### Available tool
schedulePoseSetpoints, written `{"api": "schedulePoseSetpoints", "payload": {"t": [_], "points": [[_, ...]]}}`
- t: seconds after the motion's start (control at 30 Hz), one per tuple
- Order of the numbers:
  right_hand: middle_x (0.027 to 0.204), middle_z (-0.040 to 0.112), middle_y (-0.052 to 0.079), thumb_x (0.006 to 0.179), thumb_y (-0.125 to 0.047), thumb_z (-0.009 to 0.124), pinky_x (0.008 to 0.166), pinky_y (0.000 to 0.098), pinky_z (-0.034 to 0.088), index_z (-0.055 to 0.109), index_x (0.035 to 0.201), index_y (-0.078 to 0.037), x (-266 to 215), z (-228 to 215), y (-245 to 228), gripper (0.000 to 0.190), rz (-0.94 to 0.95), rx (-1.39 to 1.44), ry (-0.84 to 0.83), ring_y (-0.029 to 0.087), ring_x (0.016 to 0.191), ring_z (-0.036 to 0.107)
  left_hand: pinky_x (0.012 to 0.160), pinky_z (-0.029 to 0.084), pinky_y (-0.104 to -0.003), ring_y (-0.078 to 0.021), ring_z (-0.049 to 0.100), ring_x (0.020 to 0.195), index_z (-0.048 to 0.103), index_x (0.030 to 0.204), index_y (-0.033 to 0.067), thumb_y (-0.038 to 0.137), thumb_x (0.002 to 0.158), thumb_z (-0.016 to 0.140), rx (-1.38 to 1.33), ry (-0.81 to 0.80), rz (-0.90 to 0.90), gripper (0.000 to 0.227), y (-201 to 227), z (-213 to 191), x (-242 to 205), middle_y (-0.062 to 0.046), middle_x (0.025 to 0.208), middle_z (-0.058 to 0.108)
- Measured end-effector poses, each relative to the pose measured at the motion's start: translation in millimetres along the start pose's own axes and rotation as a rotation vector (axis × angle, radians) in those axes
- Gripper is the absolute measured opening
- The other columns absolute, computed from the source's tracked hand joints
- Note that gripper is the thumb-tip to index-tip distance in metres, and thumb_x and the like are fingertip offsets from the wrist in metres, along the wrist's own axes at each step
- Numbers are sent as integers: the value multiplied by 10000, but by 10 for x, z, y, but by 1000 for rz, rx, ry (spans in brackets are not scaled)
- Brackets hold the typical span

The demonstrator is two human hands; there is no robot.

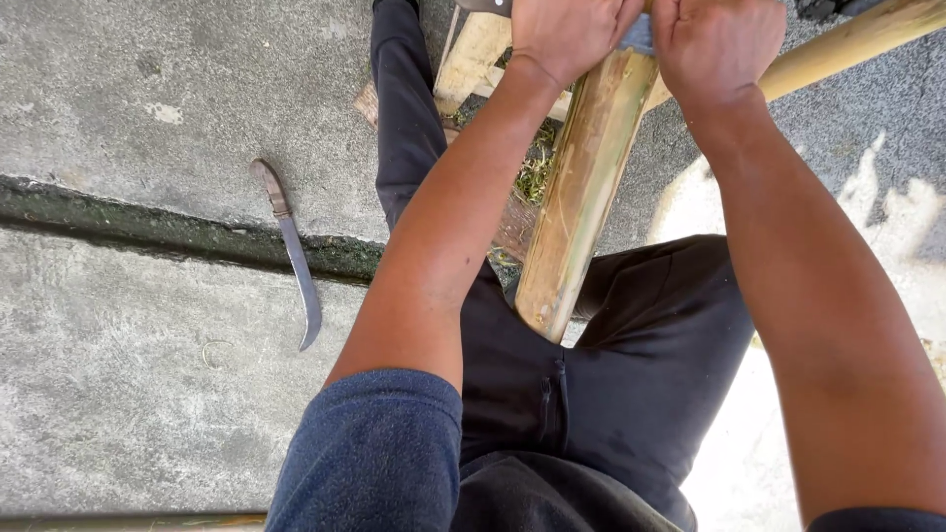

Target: Shaping a bamboo pole using a knife to shave the surface.

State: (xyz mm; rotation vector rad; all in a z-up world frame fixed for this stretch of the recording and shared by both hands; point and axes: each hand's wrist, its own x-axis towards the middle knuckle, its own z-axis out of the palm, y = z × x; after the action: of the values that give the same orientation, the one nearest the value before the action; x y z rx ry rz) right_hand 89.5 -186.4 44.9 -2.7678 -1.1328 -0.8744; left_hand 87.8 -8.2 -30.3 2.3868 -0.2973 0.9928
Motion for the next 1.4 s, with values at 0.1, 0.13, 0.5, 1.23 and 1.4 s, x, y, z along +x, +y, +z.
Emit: {"api": "schedulePoseSetpoints", "payload": {"t": [0.1, 0.13, 0.5, 1.23, 1.4], "points": [[618, 540, 21, 993, -137, 655, 501, 339, 409, 564, 645, -141, -171, 64, -14, 360, 3, 14, -5, 202, 518, 516, 309, 370, -344, -175, 481, 299, 641, 529, 200, 331, 902, 643, -26, -62, -6, 395, 39, -98, -71, -3, 407, 531], [612, 541, 22, 986, -121, 655, 492, 343, 397, 552, 628, -140, -224, 51, -54, 373, 22, 20, -42, 202, 511, 514, 335, 384, -348, -181, 492, 319, 632, 518, 195, 321, 926, 632, -18, -79, -5, 427, 72, -182, -121, -4, 416, 536], [586, 562, 32, 1053, -121, 679, 425, 340, 371, 581, 630, -127, -571, -308, -496, 434, 120, 70, -186, 191, 449, 508, 453, 431, -370, -187, 505, 374, 611, 505, 176, 303, 1023, 552, 2, -264, -33, 537, 378, -708, -493, -2, 444, 544], [634, 560, 91, 939, -137, 733, 491, 415, 446, 554, 654, -103, -1107, -904, -1274, 338, 174, 224, -254, 279, 546, 568, 508, 442, -376, -220, 559, 482, 579, 535, 157, 249, 952, 694, -46, -246, -150, 442, 901, -1570, -1310, -24, 523, 557], [592, 534, 64, 1042, -152, 713, 444, 378, 379, 567, 674, -116, -464, -171, -335, 397, 116, 113, -202, 232, 466, 506, 535, 513, -387, -224, 584, 419, 619, 487, 167, 331, 1009, 563, 14, -239, -103, 550, 323, -601, -425, -47, 479, 607]]}}
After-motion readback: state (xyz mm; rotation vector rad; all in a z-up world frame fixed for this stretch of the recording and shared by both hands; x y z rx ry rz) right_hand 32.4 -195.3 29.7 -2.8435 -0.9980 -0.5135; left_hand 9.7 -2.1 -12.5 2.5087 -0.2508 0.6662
